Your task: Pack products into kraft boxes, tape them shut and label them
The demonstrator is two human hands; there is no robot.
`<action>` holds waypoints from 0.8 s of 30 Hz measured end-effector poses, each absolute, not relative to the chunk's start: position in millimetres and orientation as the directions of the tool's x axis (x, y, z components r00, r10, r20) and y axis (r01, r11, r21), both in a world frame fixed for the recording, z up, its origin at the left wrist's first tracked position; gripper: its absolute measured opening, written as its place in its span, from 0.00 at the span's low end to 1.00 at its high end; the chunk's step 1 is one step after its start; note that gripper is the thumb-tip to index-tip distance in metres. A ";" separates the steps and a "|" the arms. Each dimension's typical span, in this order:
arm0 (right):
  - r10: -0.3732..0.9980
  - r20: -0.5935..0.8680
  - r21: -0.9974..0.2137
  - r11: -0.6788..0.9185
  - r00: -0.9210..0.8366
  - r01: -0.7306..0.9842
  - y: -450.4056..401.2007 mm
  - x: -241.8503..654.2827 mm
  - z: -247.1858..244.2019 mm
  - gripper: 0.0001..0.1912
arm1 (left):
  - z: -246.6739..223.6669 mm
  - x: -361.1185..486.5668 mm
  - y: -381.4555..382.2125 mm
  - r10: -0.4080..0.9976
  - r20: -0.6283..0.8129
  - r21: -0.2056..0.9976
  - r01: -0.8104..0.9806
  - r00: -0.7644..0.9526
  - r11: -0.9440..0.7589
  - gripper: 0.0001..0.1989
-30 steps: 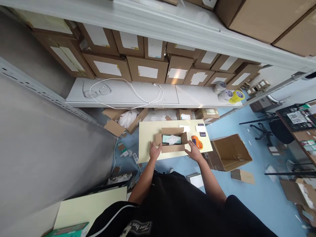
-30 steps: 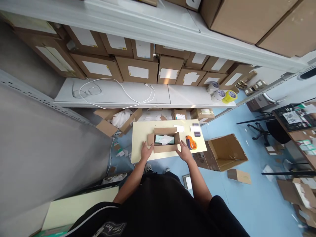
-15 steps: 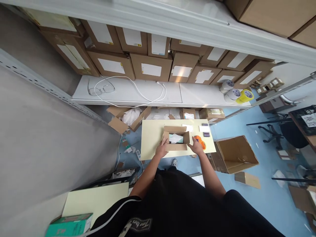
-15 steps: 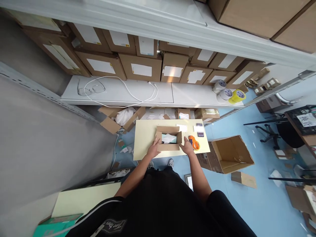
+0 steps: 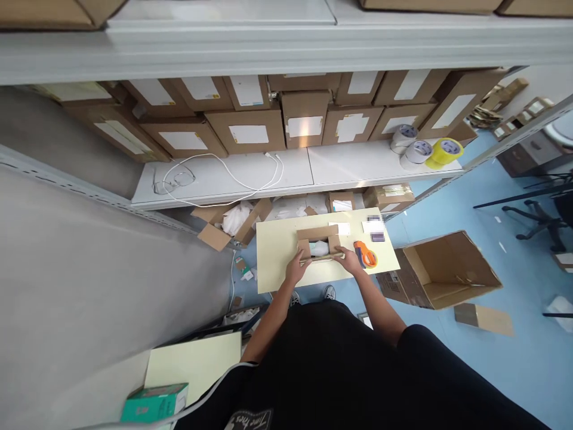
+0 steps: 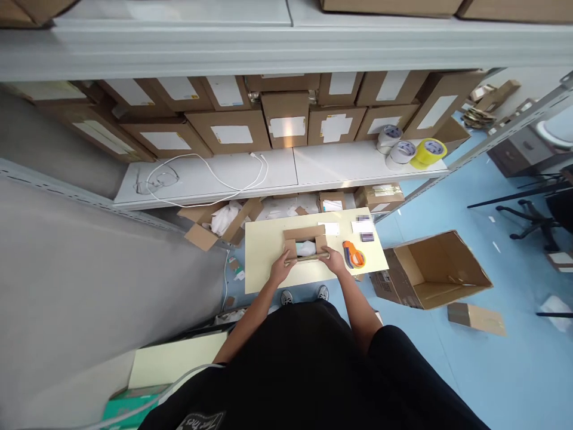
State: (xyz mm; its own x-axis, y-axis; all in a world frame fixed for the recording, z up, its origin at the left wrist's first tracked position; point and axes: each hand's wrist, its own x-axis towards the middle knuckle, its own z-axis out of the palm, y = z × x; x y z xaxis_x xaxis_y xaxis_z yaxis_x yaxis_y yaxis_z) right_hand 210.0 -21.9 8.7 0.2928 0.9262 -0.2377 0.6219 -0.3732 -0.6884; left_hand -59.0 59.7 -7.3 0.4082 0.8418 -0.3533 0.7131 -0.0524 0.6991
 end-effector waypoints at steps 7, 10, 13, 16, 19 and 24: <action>0.767 -0.224 -0.649 -0.578 0.602 0.495 -14.8 200.0 -20.0 0.25 | -5.9 -37.9 57.0 0.951 -0.228 0.561 0.826 0.209 -0.047 0.41; 0.757 -0.301 -0.630 -0.614 0.579 0.476 -15.3 201.0 -24.9 0.28 | 2.8 -29.7 83.4 0.931 -0.166 0.538 0.821 0.326 -0.192 0.50; 0.747 -0.364 -0.614 -0.641 0.556 0.460 -15.9 204.3 -24.1 0.28 | 18.0 -19.7 119.2 0.869 -0.203 0.519 0.802 0.451 -0.295 0.57; 0.721 -0.410 -0.597 -0.676 0.559 0.432 -15.2 206.7 -22.8 0.27 | 29.8 -10.9 140.3 0.833 -0.236 0.460 0.813 0.500 -0.357 0.53; 0.708 -0.426 -0.604 -0.686 0.564 0.406 -14.1 206.7 -25.0 0.27 | 28.2 -7.4 130.9 0.774 -0.273 0.352 0.808 0.571 -0.472 0.43; 0.711 -0.392 -0.665 -0.658 0.584 0.354 -15.4 202.7 -35.5 0.24 | 3.5 -8.7 81.8 0.715 -0.373 0.208 0.804 0.592 -0.557 0.45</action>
State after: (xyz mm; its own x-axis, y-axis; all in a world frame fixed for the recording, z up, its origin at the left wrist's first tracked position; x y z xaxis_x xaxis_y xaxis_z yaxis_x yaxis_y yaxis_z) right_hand 202.7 -15.4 -35.5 0.5844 0.7107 -0.3916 0.3544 -0.6577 -0.6647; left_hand -8.7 81.8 3.5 0.5915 0.7147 -0.3732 0.8041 -0.5569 0.2079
